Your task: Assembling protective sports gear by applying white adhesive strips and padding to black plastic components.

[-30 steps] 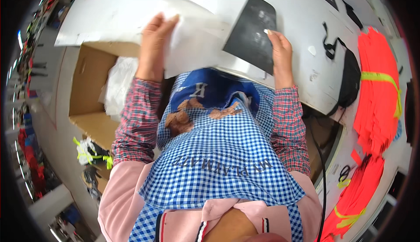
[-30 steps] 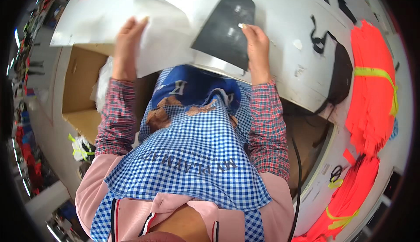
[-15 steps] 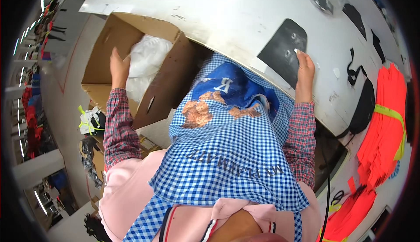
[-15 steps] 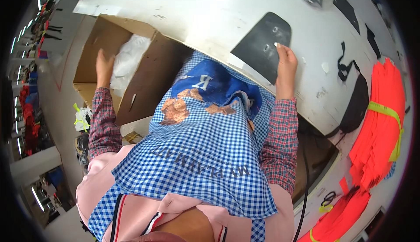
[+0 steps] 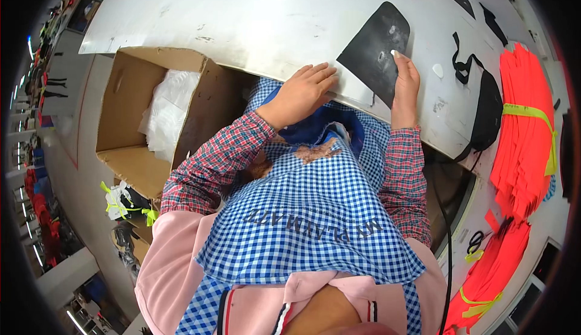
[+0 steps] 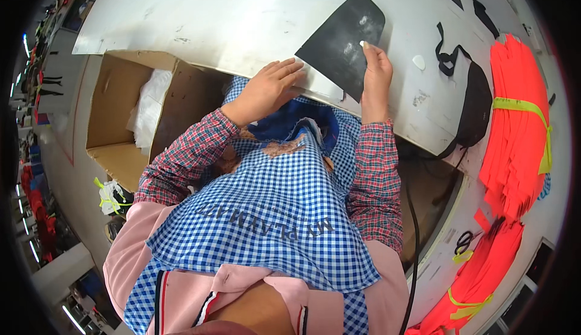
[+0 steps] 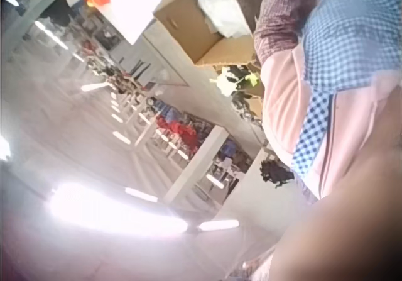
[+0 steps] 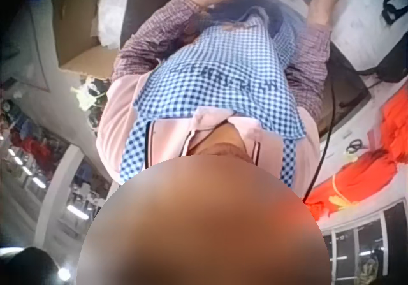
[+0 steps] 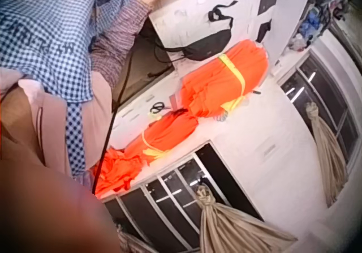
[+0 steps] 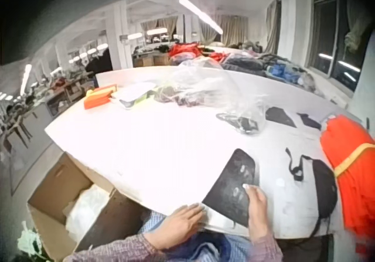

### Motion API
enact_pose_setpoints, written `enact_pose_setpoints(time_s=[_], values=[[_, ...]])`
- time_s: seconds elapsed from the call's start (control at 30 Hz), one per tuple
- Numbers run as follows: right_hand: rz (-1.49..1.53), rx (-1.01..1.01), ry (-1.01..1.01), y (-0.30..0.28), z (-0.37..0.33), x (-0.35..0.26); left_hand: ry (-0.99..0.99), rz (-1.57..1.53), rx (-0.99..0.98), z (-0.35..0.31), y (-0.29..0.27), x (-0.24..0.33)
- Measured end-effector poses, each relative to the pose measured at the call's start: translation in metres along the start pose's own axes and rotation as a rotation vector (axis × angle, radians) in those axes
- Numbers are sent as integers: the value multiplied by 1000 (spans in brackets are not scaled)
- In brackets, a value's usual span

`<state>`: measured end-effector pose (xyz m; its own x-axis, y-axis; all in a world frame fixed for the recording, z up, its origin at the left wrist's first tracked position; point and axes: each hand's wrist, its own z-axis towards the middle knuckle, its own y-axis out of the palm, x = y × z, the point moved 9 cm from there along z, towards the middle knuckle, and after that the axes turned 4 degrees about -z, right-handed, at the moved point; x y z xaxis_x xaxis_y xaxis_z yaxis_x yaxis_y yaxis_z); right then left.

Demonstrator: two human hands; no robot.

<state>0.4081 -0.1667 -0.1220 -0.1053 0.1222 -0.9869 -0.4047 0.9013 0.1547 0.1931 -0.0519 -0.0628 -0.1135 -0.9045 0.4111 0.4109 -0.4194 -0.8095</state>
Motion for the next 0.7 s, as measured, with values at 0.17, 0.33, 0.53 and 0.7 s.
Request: enact_pose_setpoints(time_s=[0.17, 0.33, 0.53, 0.7], values=[[32, -19, 40, 1, -3, 13, -27, -104, -89, 5, 14, -17], [47, -22, 45, 0, -3, 15, -82, -193, -126, 10, 11, -25], [71, -1, 57, -7, 2, 18, -136, -283, -158, 13, 10, -31], [44, 2, 66, -2, -6, 10, -21, -167, -121, 14, 7, -32]])
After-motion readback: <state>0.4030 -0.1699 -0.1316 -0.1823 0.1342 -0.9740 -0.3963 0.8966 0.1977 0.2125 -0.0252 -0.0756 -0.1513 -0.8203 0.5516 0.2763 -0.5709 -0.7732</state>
